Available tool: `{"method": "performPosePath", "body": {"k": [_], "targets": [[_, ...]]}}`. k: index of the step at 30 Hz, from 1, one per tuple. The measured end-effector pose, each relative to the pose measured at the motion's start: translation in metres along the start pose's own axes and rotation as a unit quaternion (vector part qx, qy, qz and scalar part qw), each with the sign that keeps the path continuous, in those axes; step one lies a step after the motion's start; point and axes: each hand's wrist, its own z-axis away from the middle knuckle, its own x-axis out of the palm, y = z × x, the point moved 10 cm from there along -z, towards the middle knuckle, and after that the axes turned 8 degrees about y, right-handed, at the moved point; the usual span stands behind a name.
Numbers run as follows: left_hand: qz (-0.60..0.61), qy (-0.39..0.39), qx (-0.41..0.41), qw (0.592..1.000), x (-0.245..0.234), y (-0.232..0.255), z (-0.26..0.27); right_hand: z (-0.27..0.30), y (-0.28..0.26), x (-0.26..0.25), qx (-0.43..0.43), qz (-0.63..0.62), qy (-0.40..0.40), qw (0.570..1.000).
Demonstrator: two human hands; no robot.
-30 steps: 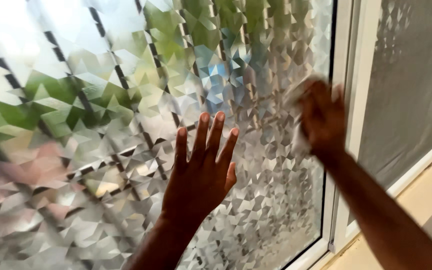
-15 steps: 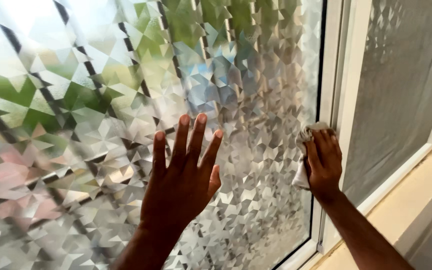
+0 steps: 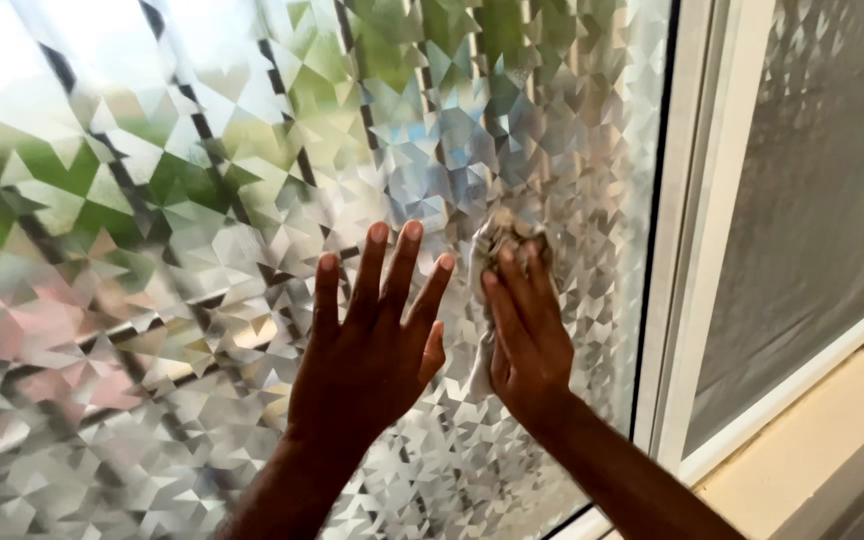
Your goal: The person wipes the frame and glass of a window with a cloth, rinsing the cloth in a red bucket and wringing it out between wipes.
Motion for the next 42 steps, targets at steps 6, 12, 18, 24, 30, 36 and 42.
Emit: {"method": "performPosePath", "body": {"k": [6,12,18,24,30,36,42], "targets": [[0.021,-0.003,-0.011,1.000,-0.001,-0.001,0.000,0.053,0.012,-0.015,-0.154,0.000,-0.110,0.982],[0.017,0.005,-0.008,1.000,-0.001,0.000,0.000,0.067,0.088,-0.042,-0.134,0.073,-0.084,0.985],[0.001,0.007,-0.006,1.000,0.000,0.000,0.002,0.008,0.125,-0.048,-0.044,0.156,0.016,0.987],[-0.007,0.019,-0.015,1.000,-0.004,-0.001,0.001,-0.048,0.102,-0.028,0.045,0.098,0.075,0.991],[0.000,0.000,-0.016,1.000,0.002,-0.002,0.001,-0.040,0.015,0.010,-0.053,-0.020,0.001,0.998],[-0.005,0.009,-0.018,1.000,-0.001,-0.005,0.001,-0.005,-0.009,0.001,-0.140,-0.076,-0.126,0.979],[0.002,0.030,-0.043,0.999,-0.011,-0.008,0.001,0.017,0.026,-0.010,-0.180,-0.041,-0.154,0.971]]}}
